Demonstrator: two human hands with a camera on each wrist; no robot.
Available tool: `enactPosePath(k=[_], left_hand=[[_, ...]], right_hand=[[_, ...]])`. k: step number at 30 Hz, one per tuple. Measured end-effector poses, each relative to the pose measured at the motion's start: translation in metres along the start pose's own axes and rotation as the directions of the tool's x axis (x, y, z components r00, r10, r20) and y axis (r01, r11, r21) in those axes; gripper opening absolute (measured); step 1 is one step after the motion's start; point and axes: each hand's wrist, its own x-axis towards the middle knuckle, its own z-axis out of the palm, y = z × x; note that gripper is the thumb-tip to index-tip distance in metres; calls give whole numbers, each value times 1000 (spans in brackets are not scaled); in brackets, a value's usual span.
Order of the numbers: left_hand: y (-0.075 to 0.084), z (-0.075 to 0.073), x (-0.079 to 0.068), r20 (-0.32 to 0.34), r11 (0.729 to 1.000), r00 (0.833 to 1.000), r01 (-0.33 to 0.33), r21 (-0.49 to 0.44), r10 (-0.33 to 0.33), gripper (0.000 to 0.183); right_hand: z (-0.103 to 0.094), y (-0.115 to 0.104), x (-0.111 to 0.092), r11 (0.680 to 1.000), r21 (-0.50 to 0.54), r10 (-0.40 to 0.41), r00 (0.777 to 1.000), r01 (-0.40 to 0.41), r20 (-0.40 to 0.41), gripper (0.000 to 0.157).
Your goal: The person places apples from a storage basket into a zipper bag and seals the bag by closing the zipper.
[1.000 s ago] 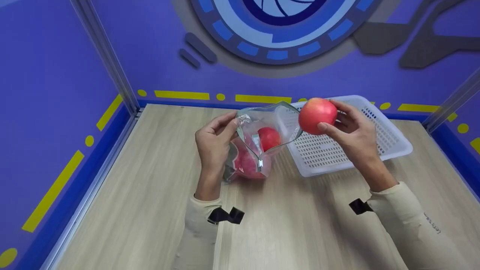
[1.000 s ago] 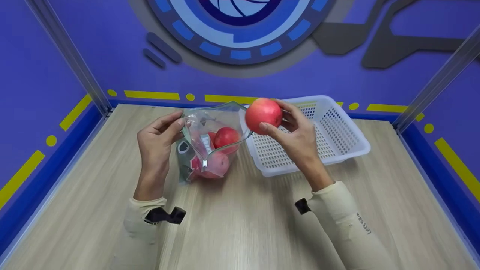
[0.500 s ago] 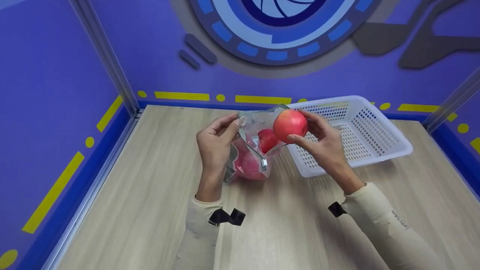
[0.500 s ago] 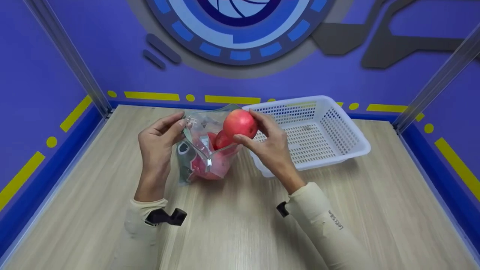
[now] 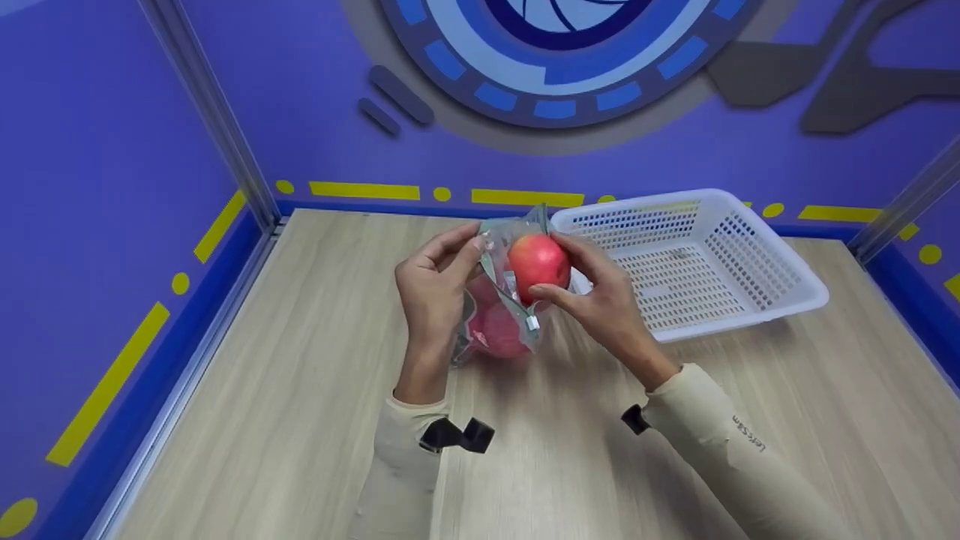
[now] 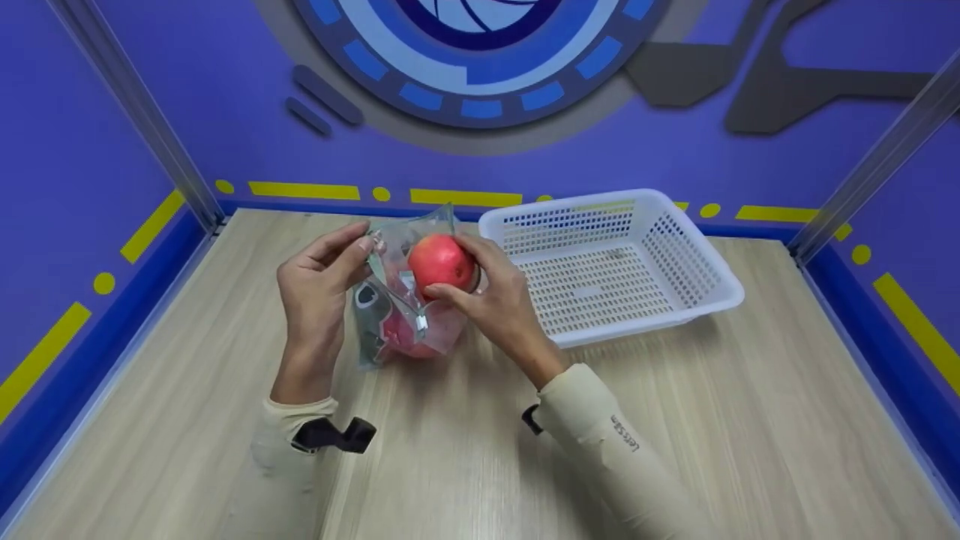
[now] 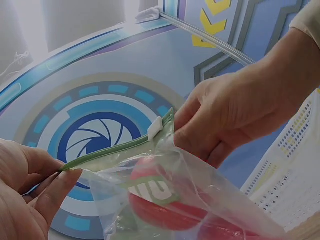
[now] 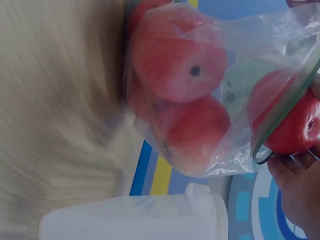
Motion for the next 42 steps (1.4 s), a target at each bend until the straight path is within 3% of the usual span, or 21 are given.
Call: enactPosePath(k=[5, 9, 11, 13, 17, 23, 30, 38, 42], left_hand=[[0, 0, 2, -89, 998, 996, 1, -66, -7, 21], [1, -3, 3, -148, 996, 989, 7, -94, -21, 21], [1, -4, 4, -163, 995, 986, 7, -104, -24, 22], [1, -5, 5, -176, 993, 984, 6, -115, -26, 22], [1, -8, 5, -196, 993, 980, 8, -118, -31, 22], [1, -9, 6, -196, 991, 980, -6, -137, -21, 22], [4, -12, 7, -209, 983, 978, -40, -177, 3, 20], [10, -20, 10, -233, 982, 971, -86, -169, 45, 20], [13, -23, 10, -222, 981, 972, -113, -160, 76, 20]], right_hand=[[-2, 4, -3, 996, -89, -23, 994, 32, 104, 59], [-6, 11, -3, 993, -107, -38, 996, 47, 80, 45], [-8, 15, -2, 994, -112, -6, 998, 12, 55, 42], [-9, 18, 0, 991, -109, 79, 995, -73, 53, 38], [-12, 22, 1, 969, -115, 228, 971, -220, 65, 27], [-10, 15, 2, 962, -152, 232, 973, -228, 11, 29], [-7, 5, 8, 954, -91, 289, 956, -284, 43, 25], [-38, -24, 21, 977, 95, 205, 969, -193, -140, 20], [-50, -33, 23, 978, 111, 188, 974, -175, -123, 21]])
